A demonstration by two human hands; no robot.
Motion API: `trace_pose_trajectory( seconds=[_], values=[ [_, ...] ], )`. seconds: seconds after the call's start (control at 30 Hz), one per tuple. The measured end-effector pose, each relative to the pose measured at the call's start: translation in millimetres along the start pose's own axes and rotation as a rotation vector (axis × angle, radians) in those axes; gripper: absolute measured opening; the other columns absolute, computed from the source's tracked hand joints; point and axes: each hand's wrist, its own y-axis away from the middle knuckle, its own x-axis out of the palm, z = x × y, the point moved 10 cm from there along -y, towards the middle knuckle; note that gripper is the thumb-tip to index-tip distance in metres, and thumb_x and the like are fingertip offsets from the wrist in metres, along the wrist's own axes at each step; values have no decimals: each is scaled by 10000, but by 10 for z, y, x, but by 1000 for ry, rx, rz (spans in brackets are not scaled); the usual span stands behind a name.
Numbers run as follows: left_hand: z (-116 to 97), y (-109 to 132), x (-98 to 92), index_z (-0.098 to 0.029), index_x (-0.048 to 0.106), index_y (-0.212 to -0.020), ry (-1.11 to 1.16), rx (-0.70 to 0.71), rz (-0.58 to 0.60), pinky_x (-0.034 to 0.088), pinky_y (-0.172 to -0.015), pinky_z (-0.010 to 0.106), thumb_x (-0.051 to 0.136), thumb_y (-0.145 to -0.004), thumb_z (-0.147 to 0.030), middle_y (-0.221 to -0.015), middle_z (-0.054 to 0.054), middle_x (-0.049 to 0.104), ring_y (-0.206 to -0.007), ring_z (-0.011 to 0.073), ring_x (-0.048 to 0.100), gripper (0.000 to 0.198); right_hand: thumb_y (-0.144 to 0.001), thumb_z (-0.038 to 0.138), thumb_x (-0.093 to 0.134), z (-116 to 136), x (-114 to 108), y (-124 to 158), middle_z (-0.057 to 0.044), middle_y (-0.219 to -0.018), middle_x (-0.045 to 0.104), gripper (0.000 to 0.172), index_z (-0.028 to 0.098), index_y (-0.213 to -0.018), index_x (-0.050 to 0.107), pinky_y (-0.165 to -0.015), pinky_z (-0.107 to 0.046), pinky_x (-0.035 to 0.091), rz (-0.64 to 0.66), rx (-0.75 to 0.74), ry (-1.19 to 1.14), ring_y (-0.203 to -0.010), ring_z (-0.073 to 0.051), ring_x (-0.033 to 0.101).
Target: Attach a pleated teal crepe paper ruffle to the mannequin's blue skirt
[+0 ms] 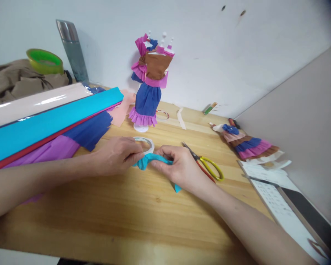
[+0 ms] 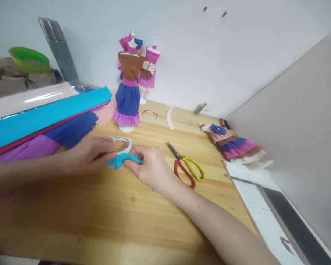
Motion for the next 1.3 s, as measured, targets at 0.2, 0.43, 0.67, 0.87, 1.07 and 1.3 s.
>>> trace_pose_trajectory(
  seconds=[0.2, 0.43, 0.67, 0.87, 1.07, 1.3],
  values=[
    [25, -9, 24, -164, 571, -709, -20, 8, -7, 350, -647, 270, 393, -1039, -343, -673, 15, 549, -692, 153, 539, 416, -821, 253, 582, 9, 60, -13, 20, -610, 522, 167, 170, -688, 639, -564, -248, 342, 17, -1, -93, -591, -113, 433],
    [25, -21, 20, -176, 553, -713, -27, 2, -5, 356, -655, 282, 380, -1035, -349, -674, 19, 557, -696, 164, 538, 404, -801, 272, 587, -8, 91, -14, 17, -602, 514, 171, 173, -666, 626, -540, -235, 339, 11, 8, -167, -580, -111, 433],
    [-8, -18, 10, -189, 511, -703, -44, 35, -30, 351, -652, 294, 360, -1032, -340, -666, 20, 543, -695, 170, 528, 393, -804, 287, 594, -12, 113, 7, 15, -600, 520, 176, 170, -683, 647, -532, -232, 341, 8, 23, -187, -576, -110, 421],
    [65, -4, 15, -180, 510, -683, -102, -16, -40, 339, -627, 289, 386, -1021, -326, -659, 26, 539, -675, 164, 515, 388, -794, 284, 599, 25, 131, 35, 26, -584, 504, 164, 177, -686, 658, -512, -227, 322, 9, 14, -198, -545, -98, 395],
    [63, -12, 9, -155, 596, -733, -60, -13, -24, 365, -629, 256, 381, -1033, -343, -673, 11, 538, -668, 143, 533, 414, -759, 286, 621, -21, 52, -30, 19, -595, 536, 149, 179, -655, 617, -535, -234, 358, -5, 33, -251, -565, -108, 438],
    [162, -14, -31, -145, 624, -730, -83, -52, -26, 375, -625, 247, 394, -1007, -317, -689, 22, 586, -652, 138, 551, 399, -726, 369, 659, -245, -69, -186, 29, -599, 537, 200, 177, -670, 642, -559, -251, 359, 72, 66, -251, -568, -108, 443]
  ],
)
